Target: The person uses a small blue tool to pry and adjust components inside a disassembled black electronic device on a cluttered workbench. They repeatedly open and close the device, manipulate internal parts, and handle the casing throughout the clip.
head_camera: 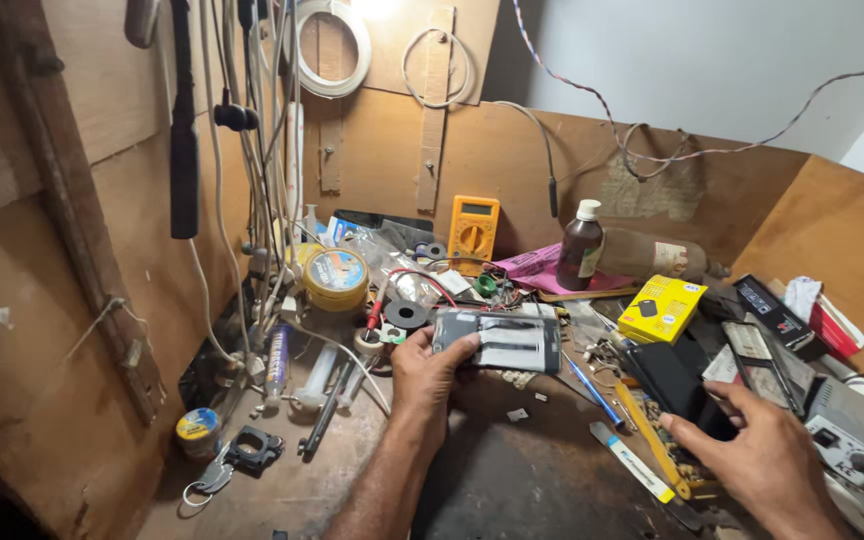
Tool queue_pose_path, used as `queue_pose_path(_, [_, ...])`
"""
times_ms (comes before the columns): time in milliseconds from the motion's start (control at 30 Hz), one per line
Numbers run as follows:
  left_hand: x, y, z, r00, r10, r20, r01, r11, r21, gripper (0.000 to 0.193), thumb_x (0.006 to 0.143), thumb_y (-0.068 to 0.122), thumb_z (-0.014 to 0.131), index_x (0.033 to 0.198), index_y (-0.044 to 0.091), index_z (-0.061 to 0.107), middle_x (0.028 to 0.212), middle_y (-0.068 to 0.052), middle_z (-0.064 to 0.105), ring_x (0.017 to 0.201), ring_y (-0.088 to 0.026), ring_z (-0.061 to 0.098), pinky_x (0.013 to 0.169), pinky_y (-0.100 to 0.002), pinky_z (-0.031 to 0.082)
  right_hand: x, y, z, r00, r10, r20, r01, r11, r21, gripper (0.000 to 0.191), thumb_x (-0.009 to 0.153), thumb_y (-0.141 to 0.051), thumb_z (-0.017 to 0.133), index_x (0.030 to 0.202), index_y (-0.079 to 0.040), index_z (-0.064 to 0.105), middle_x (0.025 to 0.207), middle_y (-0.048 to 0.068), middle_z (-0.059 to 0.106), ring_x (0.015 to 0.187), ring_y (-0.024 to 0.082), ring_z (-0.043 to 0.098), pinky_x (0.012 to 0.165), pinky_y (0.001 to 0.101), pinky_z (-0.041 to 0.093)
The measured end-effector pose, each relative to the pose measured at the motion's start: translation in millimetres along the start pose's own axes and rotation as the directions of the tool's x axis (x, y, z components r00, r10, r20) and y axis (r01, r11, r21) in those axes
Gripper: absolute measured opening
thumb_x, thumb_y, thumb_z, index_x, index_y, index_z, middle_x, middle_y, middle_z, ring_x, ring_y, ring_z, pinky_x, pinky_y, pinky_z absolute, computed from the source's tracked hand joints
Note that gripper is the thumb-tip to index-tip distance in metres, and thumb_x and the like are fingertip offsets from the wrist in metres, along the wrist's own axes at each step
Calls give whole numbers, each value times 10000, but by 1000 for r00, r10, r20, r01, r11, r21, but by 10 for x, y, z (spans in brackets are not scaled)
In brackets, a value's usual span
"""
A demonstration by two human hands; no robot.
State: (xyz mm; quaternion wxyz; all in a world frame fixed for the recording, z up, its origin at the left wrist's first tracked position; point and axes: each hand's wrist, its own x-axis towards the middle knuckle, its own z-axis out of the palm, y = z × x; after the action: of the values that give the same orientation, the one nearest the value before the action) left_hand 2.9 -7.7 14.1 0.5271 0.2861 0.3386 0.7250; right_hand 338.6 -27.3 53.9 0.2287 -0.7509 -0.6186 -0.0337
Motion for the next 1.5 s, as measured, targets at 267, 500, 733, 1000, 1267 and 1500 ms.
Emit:
queue_pose_path(267, [137, -164, -20, 1000, -7, -4, 6, 995, -96, 226, 889, 133, 735, 1055, -20, 727, 898, -90, 773, 710, -140, 713, 656, -282, 580, -55, -189, -101, 1000, -18, -12, 20, 987, 160, 741, 668, -503, 918, 1273, -114, 742, 1094, 116, 784, 985, 232, 743, 924, 379, 584])
queue_pose_path(500, [166, -265, -59, 997, 79, 23, -78, 996, -45, 212, 927, 117, 703, 1077, -33, 710, 932, -86, 760, 763, -123, 695, 702, -281, 572, -251, -528, 28, 992, -124, -35, 128, 945, 301, 709, 664, -434, 942, 1265, -121, 734, 976, 97, 781, 872, 191, 723, 855, 348, 583])
queue_pose_path(733, [169, -271, -56, 995, 53, 84, -46, 995, -92, 226, 946, 110, 667, 1116, -38, 658, 911, -88, 745, 747, -148, 702, 668, -299, 575, -366, -805, 18, 992, -124, 24, 108, 931, 349, 704, 647, -447, 944, 1226, -105, 734, 972, 100, 794, 872, 194, 744, 853, 352, 586])
queue_pose_path(1000, [219, -302, -79, 999, 0, 44, 6, 992, -128, 241, 957, 150, 622, 1133, -12, 647, 979, -84, 740, 842, -149, 708, 756, -301, 578, -438, -1277, 4, 980, -199, 31, 171, 905, 390, 725, 654, -465, 927, 1242, -97, 718, 1034, 129, 773, 909, 233, 751, 812, 373, 591])
queue_pose_path(1267, [241, -262, -66, 996, -83, 7, 83, 979, -188, 391, 1034, 336, 480, 1123, 1, 661, 992, -86, 720, 882, -173, 706, 815, -343, 576, -462, -1430, 17, 987, -126, 102, 85, 939, 334, 754, 674, -534, 912, 1259, -99, 721, 1030, 169, 772, 941, 264, 757, 841, 394, 598])
queue_pose_path(1500, [226, -233, -29, 989, -110, 99, 131, 962, -239, 553, 1054, 440, 353, 1175, -4, 661, 1053, -114, 753, 913, -203, 741, 855, -349, 596, -474, -1382, 118, 984, -176, 28, 155, 920, 360, 760, 657, -528, 911, 1244, -83, 722, 1108, 162, 758, 969, 281, 743, 833, 401, 586])
